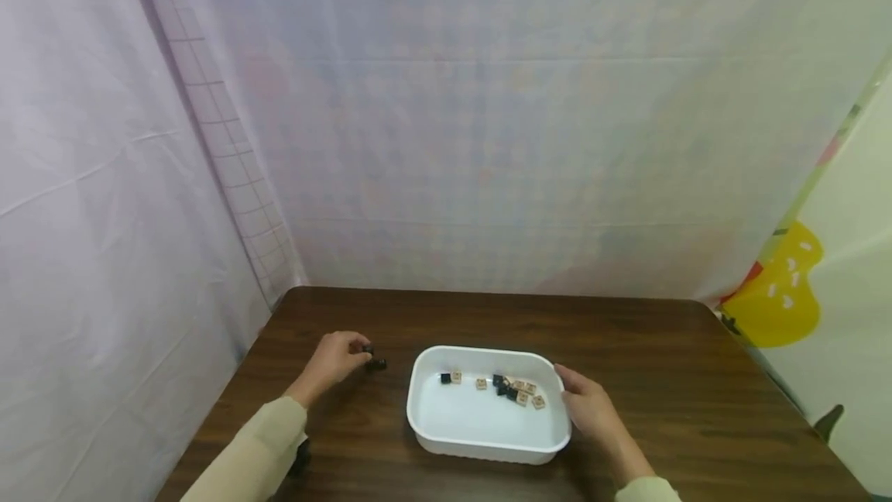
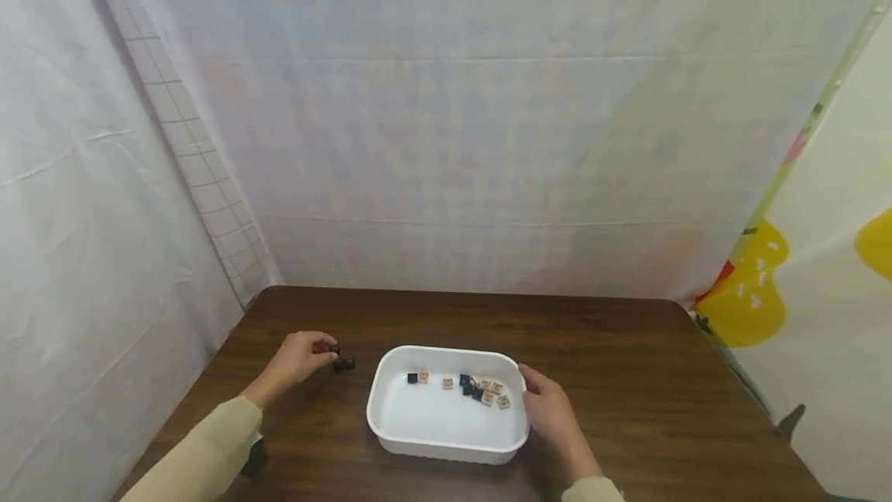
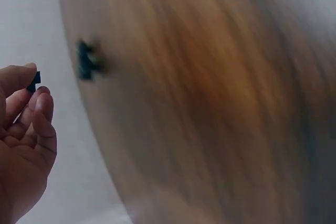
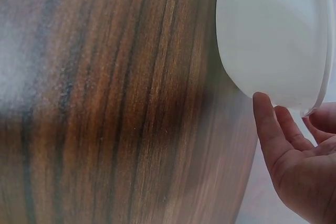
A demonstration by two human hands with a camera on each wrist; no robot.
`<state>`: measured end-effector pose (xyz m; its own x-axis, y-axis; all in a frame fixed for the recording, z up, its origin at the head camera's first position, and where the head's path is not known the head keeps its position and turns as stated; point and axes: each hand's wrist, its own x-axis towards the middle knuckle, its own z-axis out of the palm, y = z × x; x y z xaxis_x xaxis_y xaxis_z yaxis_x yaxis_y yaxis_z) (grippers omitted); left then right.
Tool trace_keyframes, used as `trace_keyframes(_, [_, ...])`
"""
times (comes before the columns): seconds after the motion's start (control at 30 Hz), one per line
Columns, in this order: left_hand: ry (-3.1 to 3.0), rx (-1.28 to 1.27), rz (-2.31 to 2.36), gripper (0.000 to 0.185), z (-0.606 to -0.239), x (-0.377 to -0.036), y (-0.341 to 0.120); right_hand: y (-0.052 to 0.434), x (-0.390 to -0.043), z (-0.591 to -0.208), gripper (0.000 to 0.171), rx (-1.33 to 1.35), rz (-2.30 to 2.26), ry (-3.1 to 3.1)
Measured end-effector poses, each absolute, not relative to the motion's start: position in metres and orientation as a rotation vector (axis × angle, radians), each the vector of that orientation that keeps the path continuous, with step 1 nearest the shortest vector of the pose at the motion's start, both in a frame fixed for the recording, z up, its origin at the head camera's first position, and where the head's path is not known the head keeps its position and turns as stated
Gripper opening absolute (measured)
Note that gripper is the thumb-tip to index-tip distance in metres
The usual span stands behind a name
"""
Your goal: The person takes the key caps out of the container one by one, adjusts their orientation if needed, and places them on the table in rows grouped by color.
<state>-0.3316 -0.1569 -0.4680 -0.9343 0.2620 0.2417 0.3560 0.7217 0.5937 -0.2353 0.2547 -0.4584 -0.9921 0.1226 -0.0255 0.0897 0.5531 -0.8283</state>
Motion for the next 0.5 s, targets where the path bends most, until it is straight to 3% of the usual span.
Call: trace_keyframes(0.5, [-2.910,-0.429,-0.984,0.016,-0.491,-0.341,-0.176,0.255,-0.233,-0.459,0.048,-0.184,1.502,-2.706])
